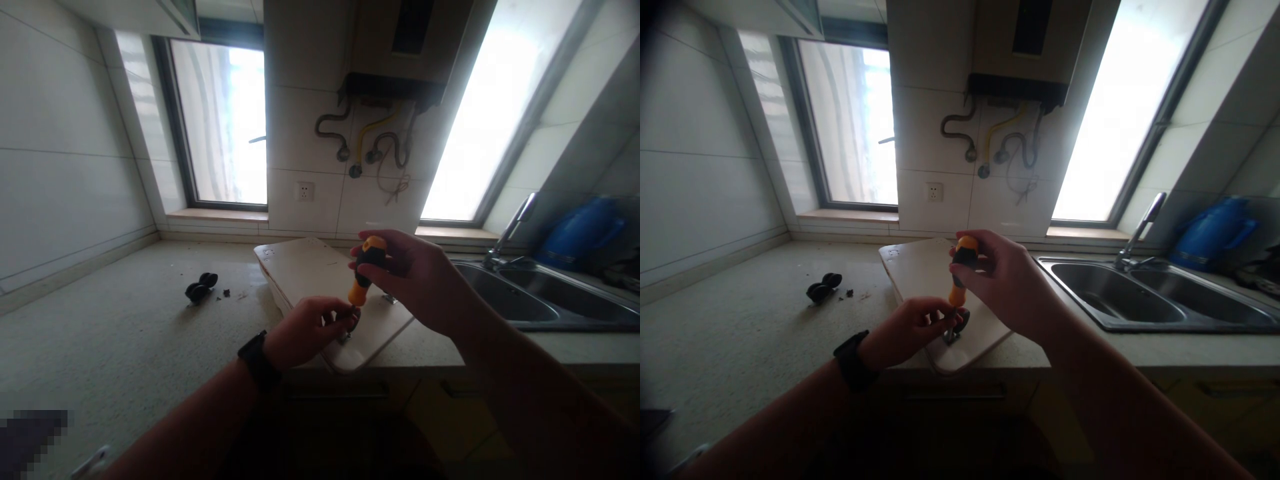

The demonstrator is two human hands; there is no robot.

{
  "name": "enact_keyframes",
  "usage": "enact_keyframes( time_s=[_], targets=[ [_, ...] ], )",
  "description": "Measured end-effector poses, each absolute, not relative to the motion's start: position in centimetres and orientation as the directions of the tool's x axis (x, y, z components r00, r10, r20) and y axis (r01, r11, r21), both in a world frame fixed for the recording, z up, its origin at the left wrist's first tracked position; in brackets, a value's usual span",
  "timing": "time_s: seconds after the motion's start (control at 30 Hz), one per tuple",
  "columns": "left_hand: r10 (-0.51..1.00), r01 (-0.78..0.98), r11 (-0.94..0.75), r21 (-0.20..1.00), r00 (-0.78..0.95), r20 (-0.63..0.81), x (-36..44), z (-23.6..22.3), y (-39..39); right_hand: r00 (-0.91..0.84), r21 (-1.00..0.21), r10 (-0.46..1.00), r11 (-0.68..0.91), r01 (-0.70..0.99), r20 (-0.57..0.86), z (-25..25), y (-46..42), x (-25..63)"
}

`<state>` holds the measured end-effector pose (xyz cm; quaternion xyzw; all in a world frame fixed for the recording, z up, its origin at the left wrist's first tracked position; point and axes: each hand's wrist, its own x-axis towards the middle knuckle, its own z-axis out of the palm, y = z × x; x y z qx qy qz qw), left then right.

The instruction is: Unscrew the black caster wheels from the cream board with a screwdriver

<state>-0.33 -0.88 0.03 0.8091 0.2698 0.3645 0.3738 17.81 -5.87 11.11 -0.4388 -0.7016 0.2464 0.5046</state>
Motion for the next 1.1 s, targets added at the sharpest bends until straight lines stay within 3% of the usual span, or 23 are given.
enact_keyframes(
  time_s=[0.17,0.27,0.4,0.67,0.9,1.1],
  targets=[
    [0.737,0.001,-0.440,0.898,0.571,0.360,0.4,-0.6,-0.9,-0.218,-0.802,0.851,0.524,0.285,0.478,11.2,-5.9,17.8],
    [0.780,-0.078,-0.365,0.928,0.519,0.350,1.0,-0.7,-1.1,-0.169,-0.737,0.840,0.535,0.413,0.515,11.3,-5.8,17.6],
    [0.806,-0.060,-0.359,0.931,0.483,0.342,1.5,-0.8,-1.4,-0.074,-0.637,0.822,0.491,0.594,0.564,11.6,-5.5,17.7],
    [0.882,0.033,-0.341,0.939,0.356,0.308,1.8,-1.1,-1.5,-0.167,-0.718,0.853,0.509,0.475,0.494,11.7,-5.6,17.9],
    [0.873,-0.028,-0.333,0.943,0.368,0.319,2.6,-1.5,-1.4,-0.142,-0.598,0.832,0.493,0.632,0.536,11.3,-5.3,18.0],
    [0.864,0.025,-0.345,0.938,0.398,0.307,1.9,-0.6,-1.1,-0.137,-0.730,0.839,0.529,0.433,0.527,11.0,-4.8,18.4]
  ],
)
